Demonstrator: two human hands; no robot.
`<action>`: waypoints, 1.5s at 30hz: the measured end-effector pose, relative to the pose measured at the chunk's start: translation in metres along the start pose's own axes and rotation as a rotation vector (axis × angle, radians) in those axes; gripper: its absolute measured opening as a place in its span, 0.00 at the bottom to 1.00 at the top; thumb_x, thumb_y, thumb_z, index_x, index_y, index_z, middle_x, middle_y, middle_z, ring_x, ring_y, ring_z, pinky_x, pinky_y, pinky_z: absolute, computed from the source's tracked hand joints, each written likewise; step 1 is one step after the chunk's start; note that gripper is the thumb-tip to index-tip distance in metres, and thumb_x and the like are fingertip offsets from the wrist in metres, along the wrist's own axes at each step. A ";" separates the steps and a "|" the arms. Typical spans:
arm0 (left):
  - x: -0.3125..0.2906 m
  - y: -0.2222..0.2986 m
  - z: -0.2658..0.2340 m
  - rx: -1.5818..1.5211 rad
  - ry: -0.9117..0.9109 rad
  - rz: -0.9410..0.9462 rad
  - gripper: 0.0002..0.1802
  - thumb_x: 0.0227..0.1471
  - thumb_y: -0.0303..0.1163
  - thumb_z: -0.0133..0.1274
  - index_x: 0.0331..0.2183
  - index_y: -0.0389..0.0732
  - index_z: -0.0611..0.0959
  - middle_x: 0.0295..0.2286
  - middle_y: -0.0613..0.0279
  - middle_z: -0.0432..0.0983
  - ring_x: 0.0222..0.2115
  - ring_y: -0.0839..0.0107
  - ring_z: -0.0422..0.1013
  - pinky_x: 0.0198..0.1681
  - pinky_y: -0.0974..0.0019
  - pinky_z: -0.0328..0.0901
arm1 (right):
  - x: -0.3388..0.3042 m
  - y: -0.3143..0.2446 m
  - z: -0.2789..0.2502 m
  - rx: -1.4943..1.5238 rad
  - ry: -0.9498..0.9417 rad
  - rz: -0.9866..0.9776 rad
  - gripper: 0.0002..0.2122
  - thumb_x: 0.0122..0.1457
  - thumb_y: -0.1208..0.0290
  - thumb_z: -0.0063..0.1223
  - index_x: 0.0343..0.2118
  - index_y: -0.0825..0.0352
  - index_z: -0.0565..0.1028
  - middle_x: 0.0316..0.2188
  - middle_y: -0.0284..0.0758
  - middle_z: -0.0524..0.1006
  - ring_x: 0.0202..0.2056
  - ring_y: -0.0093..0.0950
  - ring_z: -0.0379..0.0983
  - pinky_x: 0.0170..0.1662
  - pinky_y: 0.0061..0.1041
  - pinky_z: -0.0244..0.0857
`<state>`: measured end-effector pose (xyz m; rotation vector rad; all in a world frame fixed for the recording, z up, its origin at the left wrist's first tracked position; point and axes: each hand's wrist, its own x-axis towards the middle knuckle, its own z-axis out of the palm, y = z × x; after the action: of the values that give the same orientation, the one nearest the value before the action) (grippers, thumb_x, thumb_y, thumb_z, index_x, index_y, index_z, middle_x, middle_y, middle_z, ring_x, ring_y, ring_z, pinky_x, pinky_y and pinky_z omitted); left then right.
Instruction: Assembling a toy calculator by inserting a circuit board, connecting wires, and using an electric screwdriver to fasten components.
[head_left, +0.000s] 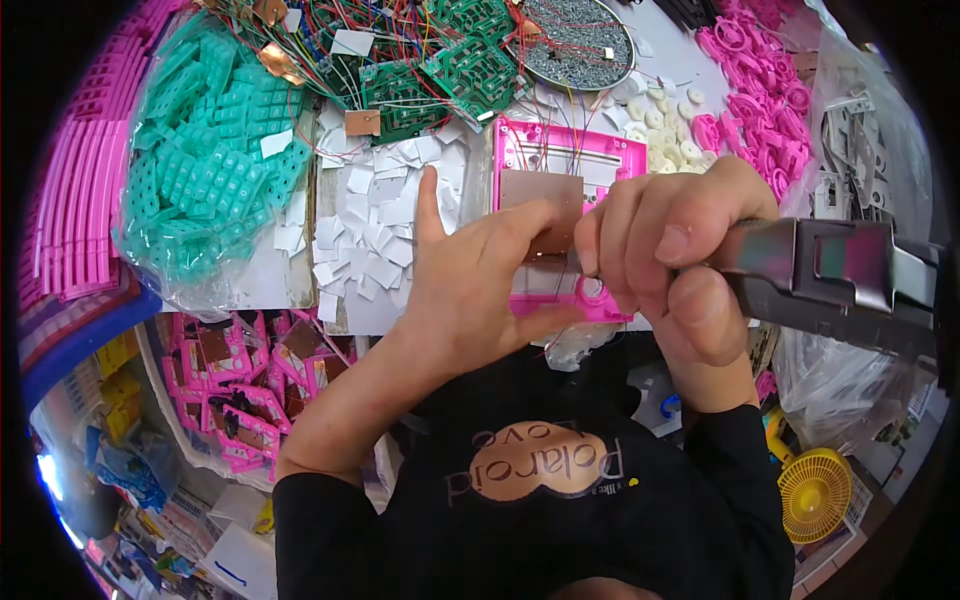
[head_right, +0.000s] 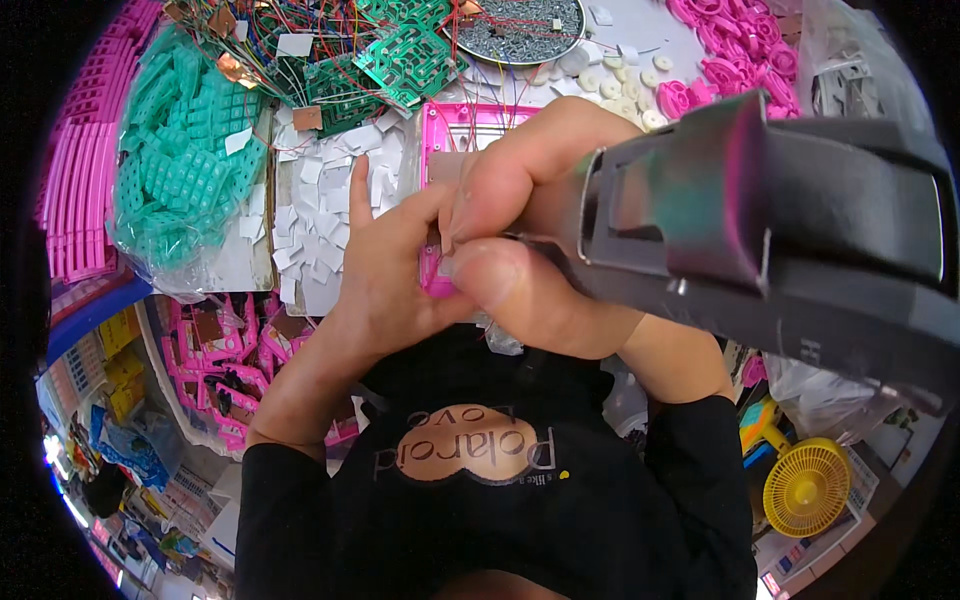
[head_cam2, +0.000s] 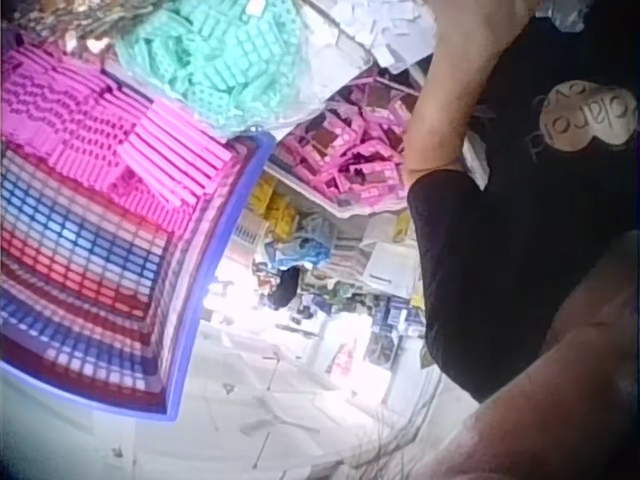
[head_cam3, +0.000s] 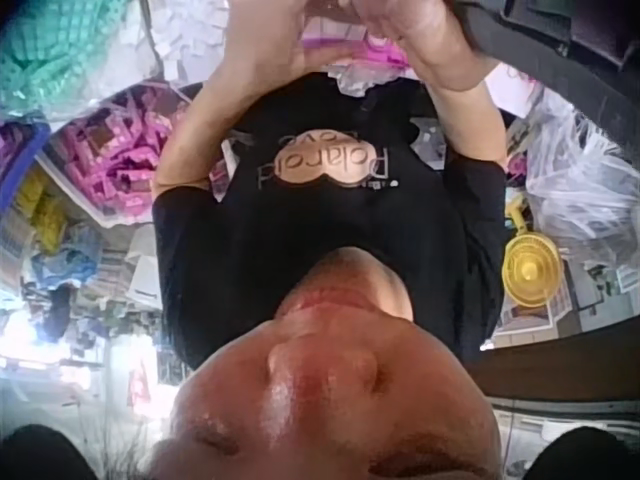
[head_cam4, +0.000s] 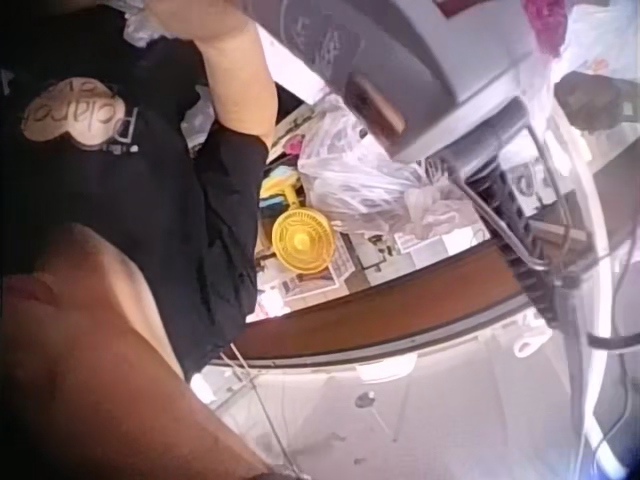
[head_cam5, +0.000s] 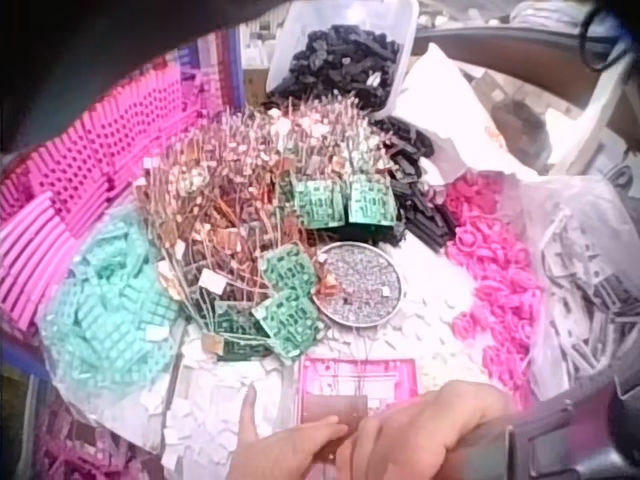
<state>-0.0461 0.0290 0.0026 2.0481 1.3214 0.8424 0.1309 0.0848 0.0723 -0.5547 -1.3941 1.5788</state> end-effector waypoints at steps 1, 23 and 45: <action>0.001 0.001 -0.003 -0.018 -0.006 0.006 0.50 0.40 0.46 0.71 0.60 0.41 0.65 0.40 0.64 0.83 0.47 0.65 0.78 0.65 0.27 0.34 | 0.000 0.000 0.000 -0.005 0.001 0.000 0.13 0.62 0.60 0.62 0.39 0.60 0.69 0.18 0.26 0.67 0.20 0.22 0.64 0.31 0.27 0.64; 0.086 -0.008 -0.051 -0.069 -0.410 0.094 0.11 0.49 0.31 0.54 0.35 0.42 0.85 0.27 0.46 0.80 0.33 0.47 0.78 0.34 0.48 0.72 | 0.013 0.005 -0.027 0.188 -0.270 -0.067 0.15 0.58 0.66 0.66 0.39 0.65 0.70 0.18 0.29 0.70 0.19 0.24 0.66 0.28 0.29 0.67; 0.190 -0.038 -0.035 0.547 0.157 0.286 0.09 0.55 0.38 0.56 0.30 0.43 0.84 0.29 0.59 0.80 0.35 0.58 0.76 0.44 0.50 0.61 | 0.016 -0.046 -0.055 0.071 -0.235 -0.194 0.14 0.64 0.57 0.57 0.42 0.59 0.68 0.19 0.23 0.68 0.18 0.17 0.63 0.32 0.24 0.67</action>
<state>-0.0336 0.2223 0.0361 2.6933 1.4866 0.8409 0.1831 0.1238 0.1050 -0.1887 -1.5096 1.5644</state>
